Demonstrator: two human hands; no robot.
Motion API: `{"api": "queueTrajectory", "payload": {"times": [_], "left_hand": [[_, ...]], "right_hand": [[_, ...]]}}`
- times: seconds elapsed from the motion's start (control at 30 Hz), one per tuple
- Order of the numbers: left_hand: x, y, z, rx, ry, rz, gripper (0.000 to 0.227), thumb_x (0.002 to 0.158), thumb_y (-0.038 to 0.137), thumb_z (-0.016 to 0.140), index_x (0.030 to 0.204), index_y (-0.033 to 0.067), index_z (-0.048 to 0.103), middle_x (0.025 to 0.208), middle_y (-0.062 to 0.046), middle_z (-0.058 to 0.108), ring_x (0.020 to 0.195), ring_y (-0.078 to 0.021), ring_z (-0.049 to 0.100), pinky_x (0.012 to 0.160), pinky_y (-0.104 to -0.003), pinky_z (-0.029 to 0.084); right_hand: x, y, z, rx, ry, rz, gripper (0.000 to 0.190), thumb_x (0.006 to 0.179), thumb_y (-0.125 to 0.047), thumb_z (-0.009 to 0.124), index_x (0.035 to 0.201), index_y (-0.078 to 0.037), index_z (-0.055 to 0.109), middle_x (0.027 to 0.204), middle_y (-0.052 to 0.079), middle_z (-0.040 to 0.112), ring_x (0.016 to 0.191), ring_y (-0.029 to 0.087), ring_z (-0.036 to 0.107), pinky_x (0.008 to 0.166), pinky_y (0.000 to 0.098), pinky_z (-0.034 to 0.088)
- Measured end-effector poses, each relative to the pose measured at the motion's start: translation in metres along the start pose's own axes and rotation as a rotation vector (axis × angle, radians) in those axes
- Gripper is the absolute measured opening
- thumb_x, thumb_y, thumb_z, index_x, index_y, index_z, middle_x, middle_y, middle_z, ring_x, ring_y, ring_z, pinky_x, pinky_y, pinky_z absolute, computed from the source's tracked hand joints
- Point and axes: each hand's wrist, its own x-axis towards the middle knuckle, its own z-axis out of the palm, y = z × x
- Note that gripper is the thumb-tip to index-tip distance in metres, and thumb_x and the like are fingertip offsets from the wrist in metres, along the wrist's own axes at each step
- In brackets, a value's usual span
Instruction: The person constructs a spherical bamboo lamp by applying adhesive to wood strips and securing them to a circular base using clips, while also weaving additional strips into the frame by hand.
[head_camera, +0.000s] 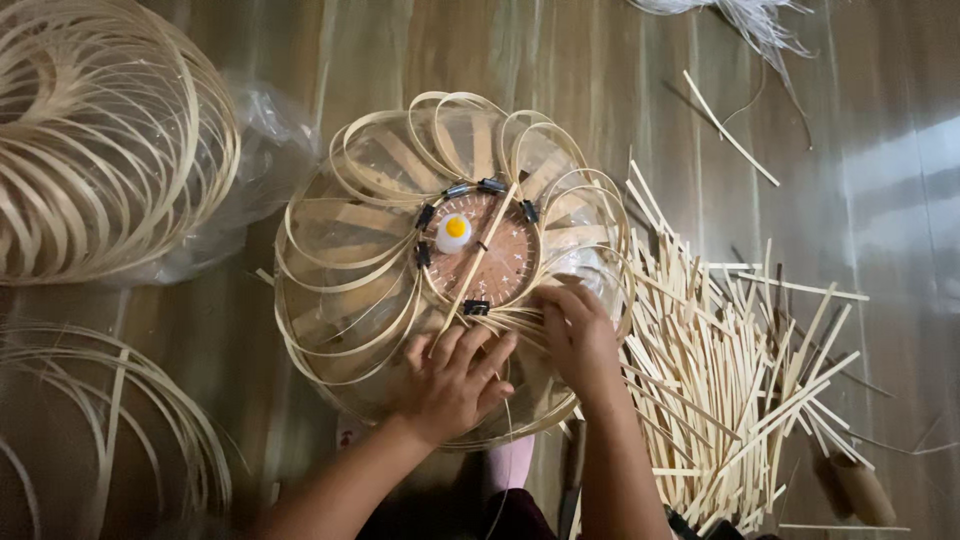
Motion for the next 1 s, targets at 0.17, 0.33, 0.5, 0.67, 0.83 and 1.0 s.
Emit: {"api": "queueTrajectory", "payload": {"times": [0.17, 0.33, 0.5, 0.67, 0.83, 1.0], "left_hand": [[-0.010, -0.006, 0.002, -0.085, 0.008, 0.059, 0.053, 0.106, 0.052, 0.043, 0.150, 0.0250, 0.056, 0.134, -0.002, 0.051, 0.123, -0.0221, 0.048, 0.108, -0.052, 0.034], [-0.050, -0.028, -0.010, -0.233, -0.057, 0.169, 0.048, 0.109, 0.042, 0.055, 0.152, 0.0221, 0.052, 0.146, -0.003, 0.048, 0.139, -0.0222, 0.043, 0.120, -0.048, 0.028], [-0.093, -0.047, -0.002, -0.104, -0.072, 0.264, 0.061, 0.100, 0.039, 0.060, 0.156, 0.0232, 0.043, 0.159, -0.005, 0.032, 0.151, -0.0235, 0.025, 0.124, -0.052, 0.014], [-0.087, -0.039, 0.013, -0.153, -0.065, 0.184, 0.078, 0.096, 0.039, 0.064, 0.164, 0.0212, 0.031, 0.167, -0.006, 0.019, 0.157, -0.0312, 0.013, 0.125, -0.060, 0.010], [-0.056, -0.003, 0.038, -0.049, -0.107, 0.122, 0.081, 0.099, 0.030, 0.066, 0.166, 0.0201, 0.022, 0.172, -0.012, 0.013, 0.160, -0.0352, 0.011, 0.127, -0.060, 0.009], [-0.023, 0.021, 0.052, -0.352, -0.154, 0.142, 0.087, 0.090, 0.026, 0.070, 0.162, 0.0209, 0.021, 0.168, -0.017, 0.013, 0.156, -0.0389, 0.007, 0.124, -0.063, 0.007]], "right_hand": [[-0.077, 0.009, 0.006, -0.160, 0.174, -0.282, 0.029, 0.092, -0.006, 0.067, 0.121, -0.007, 0.067, 0.113, 0.017, 0.071, 0.102, 0.032, 0.070, 0.086, 0.0409, 0.060], [-0.183, 0.002, 0.030, 0.115, -0.088, 0.209, 0.036, 0.094, -0.010, 0.068, 0.130, -0.011, 0.064, 0.123, 0.017, 0.070, 0.113, 0.028, 0.072, 0.091, 0.0401, 0.059], [-0.208, 0.019, 0.031, 0.467, -0.318, 0.499, 0.059, 0.095, -0.015, 0.066, 0.150, -0.008, 0.046, 0.134, 0.015, 0.071, 0.115, 0.028, 0.070, 0.099, 0.0395, 0.054], [-0.176, 0.019, 0.017, 0.705, -0.326, 0.561, 0.060, 0.098, -0.013, 0.062, 0.154, -0.006, 0.040, 0.147, 0.017, 0.060, 0.133, 0.026, 0.059, 0.108, 0.0405, 0.047], [-0.192, 0.020, 0.011, 0.674, -0.103, 0.682, 0.074, 0.088, -0.008, 0.067, 0.154, -0.012, 0.035, 0.132, 0.017, 0.068, 0.106, 0.028, 0.070, 0.091, 0.0372, 0.062], [-0.220, 0.020, -0.011, 0.241, -0.189, 0.625, 0.050, 0.091, -0.009, 0.069, 0.140, -0.014, 0.062, 0.127, 0.013, 0.076, 0.112, 0.025, 0.072, 0.089, 0.0349, 0.065]]}}
